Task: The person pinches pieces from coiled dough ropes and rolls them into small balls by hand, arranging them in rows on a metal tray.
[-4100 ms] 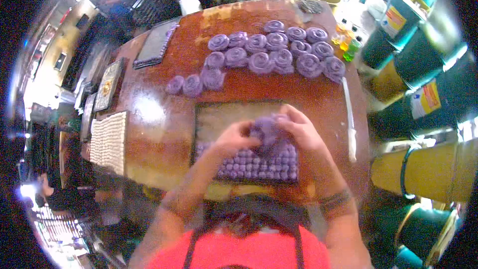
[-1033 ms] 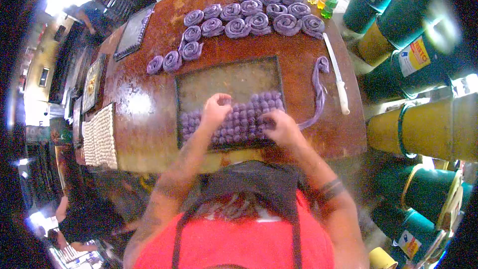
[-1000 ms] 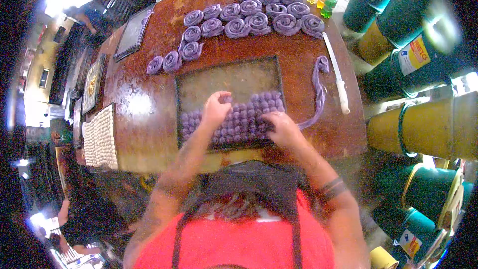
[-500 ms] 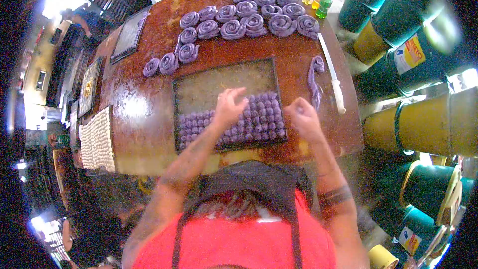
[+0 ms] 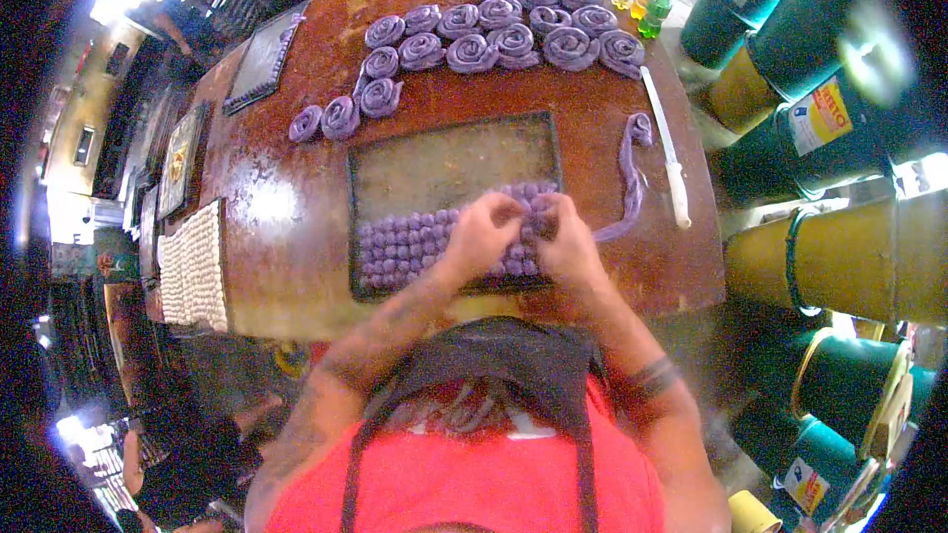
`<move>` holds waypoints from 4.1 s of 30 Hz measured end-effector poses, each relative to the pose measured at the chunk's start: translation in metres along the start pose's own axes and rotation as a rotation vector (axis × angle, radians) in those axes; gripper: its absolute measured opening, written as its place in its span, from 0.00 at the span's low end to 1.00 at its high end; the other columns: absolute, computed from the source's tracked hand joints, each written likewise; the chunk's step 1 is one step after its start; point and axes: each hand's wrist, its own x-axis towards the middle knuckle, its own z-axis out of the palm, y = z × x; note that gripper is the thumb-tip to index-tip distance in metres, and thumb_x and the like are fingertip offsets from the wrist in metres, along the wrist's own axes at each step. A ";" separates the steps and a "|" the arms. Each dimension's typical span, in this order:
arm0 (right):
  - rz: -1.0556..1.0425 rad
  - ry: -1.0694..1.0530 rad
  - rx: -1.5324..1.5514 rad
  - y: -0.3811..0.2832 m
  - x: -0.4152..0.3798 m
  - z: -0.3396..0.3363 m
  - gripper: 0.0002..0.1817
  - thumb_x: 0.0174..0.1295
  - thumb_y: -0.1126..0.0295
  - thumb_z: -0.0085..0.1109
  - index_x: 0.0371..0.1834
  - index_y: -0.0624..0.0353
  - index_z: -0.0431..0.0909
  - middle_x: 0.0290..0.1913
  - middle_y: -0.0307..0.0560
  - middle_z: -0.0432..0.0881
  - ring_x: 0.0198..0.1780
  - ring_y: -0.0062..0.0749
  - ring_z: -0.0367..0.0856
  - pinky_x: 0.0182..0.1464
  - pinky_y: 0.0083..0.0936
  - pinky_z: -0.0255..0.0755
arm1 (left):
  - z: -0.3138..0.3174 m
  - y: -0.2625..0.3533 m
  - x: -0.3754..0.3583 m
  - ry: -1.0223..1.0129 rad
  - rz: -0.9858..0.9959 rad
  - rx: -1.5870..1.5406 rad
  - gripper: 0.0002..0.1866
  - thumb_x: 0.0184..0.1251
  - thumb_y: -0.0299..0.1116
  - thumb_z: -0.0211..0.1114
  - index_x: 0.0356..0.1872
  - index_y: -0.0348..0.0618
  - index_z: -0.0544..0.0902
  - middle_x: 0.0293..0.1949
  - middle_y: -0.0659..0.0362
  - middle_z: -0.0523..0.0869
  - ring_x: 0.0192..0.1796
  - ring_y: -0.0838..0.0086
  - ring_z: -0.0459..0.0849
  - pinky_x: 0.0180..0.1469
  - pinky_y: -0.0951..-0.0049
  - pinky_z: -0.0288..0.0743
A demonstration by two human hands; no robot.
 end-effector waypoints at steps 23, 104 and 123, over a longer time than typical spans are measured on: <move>0.307 0.014 0.846 0.041 -0.007 -0.068 0.05 0.63 0.69 0.65 0.35 0.56 0.80 0.31 0.38 0.79 0.28 0.25 0.75 0.32 0.24 0.70 | -0.040 -0.057 0.012 0.195 -0.069 0.686 0.18 0.58 0.44 0.70 0.45 0.43 0.86 0.43 0.51 0.87 0.50 0.55 0.82 0.57 0.58 0.75; -0.050 -0.331 0.248 0.025 0.025 0.006 0.11 0.66 0.66 0.63 0.47 0.58 0.81 0.33 0.36 0.79 0.38 0.26 0.77 0.43 0.26 0.71 | -0.076 -0.070 0.006 0.080 -0.352 0.549 0.15 0.55 0.39 0.71 0.42 0.43 0.87 0.47 0.48 0.86 0.52 0.57 0.84 0.57 0.61 0.77; -0.060 -0.060 0.008 -0.029 0.014 0.021 0.08 0.58 0.76 0.61 0.40 0.63 0.81 0.38 0.52 0.86 0.43 0.38 0.85 0.48 0.33 0.77 | -0.035 0.020 -0.015 0.058 -0.071 -0.022 0.10 0.61 0.31 0.69 0.41 0.39 0.85 0.41 0.52 0.88 0.45 0.62 0.86 0.52 0.66 0.79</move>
